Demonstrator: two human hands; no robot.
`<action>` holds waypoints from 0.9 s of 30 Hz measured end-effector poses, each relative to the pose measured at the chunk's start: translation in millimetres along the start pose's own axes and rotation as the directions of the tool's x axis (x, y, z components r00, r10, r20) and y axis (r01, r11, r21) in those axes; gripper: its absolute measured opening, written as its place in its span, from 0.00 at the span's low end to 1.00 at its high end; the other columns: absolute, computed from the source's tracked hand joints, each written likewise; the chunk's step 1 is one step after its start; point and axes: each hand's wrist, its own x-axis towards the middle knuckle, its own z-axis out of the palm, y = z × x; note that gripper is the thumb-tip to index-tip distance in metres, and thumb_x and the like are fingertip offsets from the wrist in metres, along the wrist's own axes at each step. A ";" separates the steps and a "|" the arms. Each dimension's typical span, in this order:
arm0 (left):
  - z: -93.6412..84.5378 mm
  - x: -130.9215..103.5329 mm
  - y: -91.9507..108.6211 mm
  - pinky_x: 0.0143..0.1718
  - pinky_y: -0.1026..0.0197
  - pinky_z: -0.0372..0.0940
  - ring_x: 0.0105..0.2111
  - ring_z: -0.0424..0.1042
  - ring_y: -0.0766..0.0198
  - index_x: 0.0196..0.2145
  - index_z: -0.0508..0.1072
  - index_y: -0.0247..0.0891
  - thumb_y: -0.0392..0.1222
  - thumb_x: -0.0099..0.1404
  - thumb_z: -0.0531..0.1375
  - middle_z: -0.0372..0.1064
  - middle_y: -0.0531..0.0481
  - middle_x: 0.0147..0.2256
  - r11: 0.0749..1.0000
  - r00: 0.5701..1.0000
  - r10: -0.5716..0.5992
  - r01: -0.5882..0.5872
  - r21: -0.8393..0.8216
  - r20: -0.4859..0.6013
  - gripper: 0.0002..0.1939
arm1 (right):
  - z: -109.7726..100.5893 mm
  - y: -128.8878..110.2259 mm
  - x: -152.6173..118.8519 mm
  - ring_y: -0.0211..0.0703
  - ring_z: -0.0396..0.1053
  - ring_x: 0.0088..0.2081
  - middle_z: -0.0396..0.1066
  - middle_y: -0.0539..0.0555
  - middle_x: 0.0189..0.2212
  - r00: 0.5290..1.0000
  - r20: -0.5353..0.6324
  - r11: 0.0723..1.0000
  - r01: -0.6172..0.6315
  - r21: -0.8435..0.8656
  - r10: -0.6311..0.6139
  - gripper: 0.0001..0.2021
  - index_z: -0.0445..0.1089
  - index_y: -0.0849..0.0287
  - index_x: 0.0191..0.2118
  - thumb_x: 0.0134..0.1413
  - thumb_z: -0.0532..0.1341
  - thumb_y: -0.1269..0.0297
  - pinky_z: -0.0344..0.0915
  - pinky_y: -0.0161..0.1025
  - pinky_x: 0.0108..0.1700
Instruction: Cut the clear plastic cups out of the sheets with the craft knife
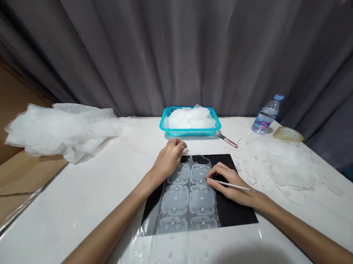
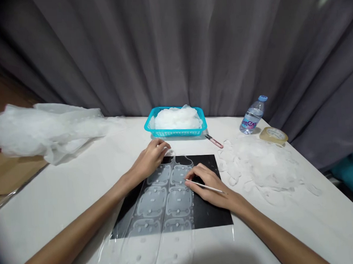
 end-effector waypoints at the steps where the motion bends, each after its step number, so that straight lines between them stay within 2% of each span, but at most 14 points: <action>1: -2.4 -3.3 5.2 0.50 0.47 0.69 0.49 0.71 0.49 0.49 0.72 0.39 0.39 0.78 0.50 0.67 0.41 0.49 1.000 1.000 -0.001 0.001 0.003 -0.008 0.11 | -1.5 -0.1 0.5 0.43 0.70 0.46 0.72 0.51 0.42 1.000 0.002 1.000 0.007 0.001 -0.007 0.03 0.72 0.53 0.44 0.70 0.62 0.62 0.65 0.40 0.51; 3: -7.5 -16.1 20.2 0.55 0.46 0.67 0.52 0.70 0.50 0.51 0.71 0.39 0.44 0.78 0.53 0.67 0.41 0.51 0.999 0.999 0.039 -0.038 -0.015 0.022 0.11 | -3.7 -0.4 1.6 0.44 0.69 0.46 0.72 0.50 0.41 0.999 0.010 0.999 0.050 0.001 -0.050 0.03 0.71 0.53 0.42 0.70 0.63 0.62 0.64 0.41 0.52; 5: -11.0 -34.3 37.3 0.61 0.46 0.64 0.58 0.68 0.50 0.55 0.70 0.41 0.52 0.78 0.55 0.66 0.41 0.56 0.985 0.973 0.159 -0.145 -0.095 0.168 0.16 | -4.9 -0.2 2.2 0.44 0.69 0.47 0.73 0.50 0.41 0.994 0.029 0.994 0.108 -0.010 -0.107 0.03 0.71 0.53 0.41 0.69 0.64 0.62 0.63 0.43 0.53; 6: -11.6 -43.7 44.8 0.63 0.44 0.62 0.61 0.65 0.48 0.59 0.68 0.42 0.56 0.76 0.57 0.65 0.41 0.60 0.980 0.954 0.182 -0.156 -0.125 0.237 0.21 | -5.2 0.3 2.2 0.44 0.69 0.47 0.74 0.50 0.42 0.991 0.040 0.991 0.130 -0.016 -0.129 0.03 0.71 0.53 0.41 0.69 0.64 0.62 0.62 0.44 0.55; 10: -8.1 -66.8 57.2 0.69 0.41 0.56 0.70 0.56 0.45 0.70 0.56 0.40 0.63 0.75 0.55 0.56 0.38 0.70 0.986 0.922 0.130 -0.080 -0.149 0.364 0.36 | -3.7 3.7 2.2 0.43 0.70 0.48 0.75 0.49 0.43 0.985 0.068 0.987 0.159 -0.032 -0.157 0.03 0.71 0.53 0.42 0.68 0.65 0.63 0.60 0.46 0.58; 12: -5.1 -68.2 54.7 0.70 0.41 0.54 0.71 0.54 0.46 0.72 0.53 0.39 0.65 0.75 0.53 0.53 0.37 0.72 0.990 0.920 0.094 -0.047 -0.131 0.380 0.39 | -2.2 4.7 2.8 0.44 0.70 0.48 0.76 0.49 0.43 0.986 0.078 0.988 0.153 -0.038 -0.149 0.03 0.71 0.53 0.42 0.68 0.65 0.62 0.60 0.46 0.58; 19: 0.0 -68.8 47.1 0.72 0.40 0.53 0.73 0.52 0.45 0.73 0.53 0.35 0.69 0.74 0.52 0.49 0.36 0.74 0.999 0.933 0.019 0.000 -0.053 0.358 0.44 | 1.0 3.9 6.0 0.44 0.69 0.48 0.75 0.50 0.43 0.983 0.101 0.984 0.160 -0.076 -0.152 0.03 0.71 0.53 0.43 0.70 0.63 0.61 0.61 0.45 0.57; 27: 0.4 -70.9 49.9 0.71 0.41 0.55 0.72 0.54 0.45 0.72 0.55 0.35 0.66 0.73 0.56 0.51 0.35 0.73 0.999 0.943 0.012 0.005 -0.052 0.331 0.42 | 1.3 2.6 4.8 0.45 0.68 0.47 0.73 0.53 0.43 0.959 0.120 0.941 0.277 -0.195 -0.258 0.03 0.69 0.55 0.42 0.72 0.61 0.64 0.63 0.45 0.53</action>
